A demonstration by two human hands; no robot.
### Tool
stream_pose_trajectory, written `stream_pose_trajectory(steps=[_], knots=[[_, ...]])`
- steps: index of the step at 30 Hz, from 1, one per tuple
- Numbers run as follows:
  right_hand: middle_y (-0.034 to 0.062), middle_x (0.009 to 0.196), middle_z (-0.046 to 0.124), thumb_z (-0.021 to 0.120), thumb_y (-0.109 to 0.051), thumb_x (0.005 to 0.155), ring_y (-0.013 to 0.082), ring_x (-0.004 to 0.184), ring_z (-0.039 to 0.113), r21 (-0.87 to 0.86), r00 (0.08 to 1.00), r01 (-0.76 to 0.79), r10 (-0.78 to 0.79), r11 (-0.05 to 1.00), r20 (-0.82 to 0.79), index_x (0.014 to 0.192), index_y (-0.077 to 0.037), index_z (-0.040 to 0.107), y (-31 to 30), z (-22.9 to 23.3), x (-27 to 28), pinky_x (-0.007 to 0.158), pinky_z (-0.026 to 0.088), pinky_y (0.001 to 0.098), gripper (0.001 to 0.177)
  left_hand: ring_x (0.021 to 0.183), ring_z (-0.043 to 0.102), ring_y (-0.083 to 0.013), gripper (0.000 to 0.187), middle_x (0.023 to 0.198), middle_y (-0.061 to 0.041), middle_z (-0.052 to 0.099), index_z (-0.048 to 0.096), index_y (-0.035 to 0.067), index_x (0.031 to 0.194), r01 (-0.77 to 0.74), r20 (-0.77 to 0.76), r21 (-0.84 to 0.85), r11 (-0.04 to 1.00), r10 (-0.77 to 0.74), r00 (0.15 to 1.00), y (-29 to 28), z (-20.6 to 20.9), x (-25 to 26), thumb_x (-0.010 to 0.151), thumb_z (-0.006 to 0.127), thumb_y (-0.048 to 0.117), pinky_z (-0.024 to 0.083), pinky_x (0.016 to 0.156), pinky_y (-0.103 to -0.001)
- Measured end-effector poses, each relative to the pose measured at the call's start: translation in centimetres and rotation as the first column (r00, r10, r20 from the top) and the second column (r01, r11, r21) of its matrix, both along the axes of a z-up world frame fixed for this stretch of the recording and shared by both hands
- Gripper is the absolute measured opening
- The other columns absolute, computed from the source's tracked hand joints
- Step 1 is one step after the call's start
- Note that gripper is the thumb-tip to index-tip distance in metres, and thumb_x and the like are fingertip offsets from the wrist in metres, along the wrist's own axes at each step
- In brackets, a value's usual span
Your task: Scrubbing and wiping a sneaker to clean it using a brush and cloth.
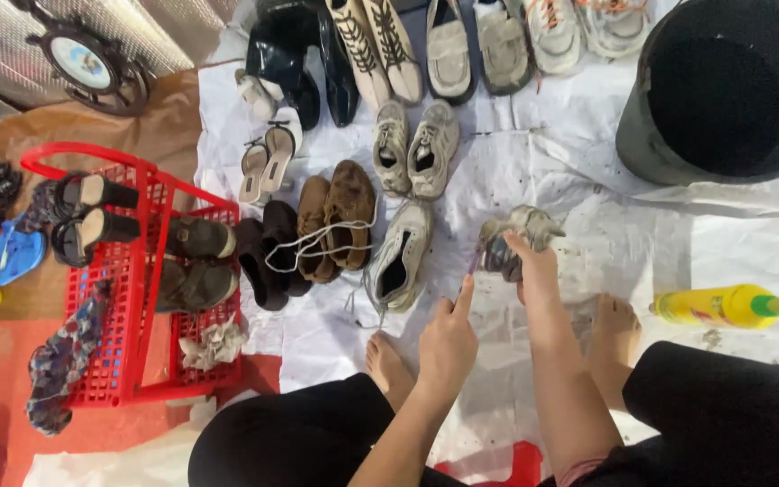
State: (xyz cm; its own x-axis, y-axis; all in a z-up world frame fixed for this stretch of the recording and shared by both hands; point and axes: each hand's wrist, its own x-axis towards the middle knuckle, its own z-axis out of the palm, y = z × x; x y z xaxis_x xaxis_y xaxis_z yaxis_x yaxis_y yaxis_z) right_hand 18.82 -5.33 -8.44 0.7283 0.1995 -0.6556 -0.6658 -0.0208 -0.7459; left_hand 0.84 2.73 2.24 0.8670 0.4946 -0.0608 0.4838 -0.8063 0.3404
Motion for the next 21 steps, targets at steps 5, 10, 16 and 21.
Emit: stream_pose_trajectory(steps=[5,10,16,21], knots=[[0.0202,0.092,0.069,0.094,-0.027,0.091,0.0287,0.06,0.068,0.063,0.997,0.026,-0.031,0.998,0.066,0.137,0.01,0.06,-0.8,-1.6,-0.7,0.043,0.051,0.0467,0.069,0.049,0.067,-0.0272,0.075,0.089,-0.012,0.062,0.048,0.022,0.165,0.005,-0.037,-0.055,0.998,-0.007,0.999,-0.6,0.1,0.3,0.095,0.058,-0.002,0.054,0.041,-0.038],[0.0092,0.069,0.062,0.099,-0.02,0.082,0.0269,0.051,0.066,0.176,0.985,0.143,-0.157,0.974,0.071,0.086,-0.007,0.068,0.1,0.4,-0.7,0.036,0.053,0.0369,0.034,0.057,0.072,-0.0279,0.073,0.092,-0.015,0.066,0.047,0.02,0.166,0.017,-0.1,-0.062,0.998,-0.023,0.995,-0.2,0.2,2.8,0.097,0.055,-0.002,0.056,0.045,-0.035],[0.019,0.114,0.066,0.103,-0.017,0.078,0.0306,0.108,0.07,0.168,0.982,0.168,-0.18,0.971,0.054,0.126,0.004,0.066,0.6,0.6,-0.7,0.082,0.059,0.0485,0.064,0.063,0.076,-0.0306,0.072,0.095,-0.017,0.07,0.047,0.018,0.164,0.064,-0.159,-0.013,0.998,-0.065,0.985,0.7,0.1,4.8,0.095,0.056,0.001,0.059,0.046,-0.039],[0.0069,0.1,0.044,0.092,-0.031,0.089,0.024,0.1,0.05,0.017,0.99,0.135,-0.134,0.991,-0.038,0.105,-0.011,0.043,-0.6,3.5,2.4,0.093,0.043,0.0533,0.055,0.067,0.067,-0.041,0.075,0.105,-0.018,0.064,0.038,0.024,0.168,-0.019,-0.313,-0.203,0.979,-0.047,0.949,-1.3,-2.3,-1.3,0.098,0.048,0.001,0.054,0.054,-0.05]])
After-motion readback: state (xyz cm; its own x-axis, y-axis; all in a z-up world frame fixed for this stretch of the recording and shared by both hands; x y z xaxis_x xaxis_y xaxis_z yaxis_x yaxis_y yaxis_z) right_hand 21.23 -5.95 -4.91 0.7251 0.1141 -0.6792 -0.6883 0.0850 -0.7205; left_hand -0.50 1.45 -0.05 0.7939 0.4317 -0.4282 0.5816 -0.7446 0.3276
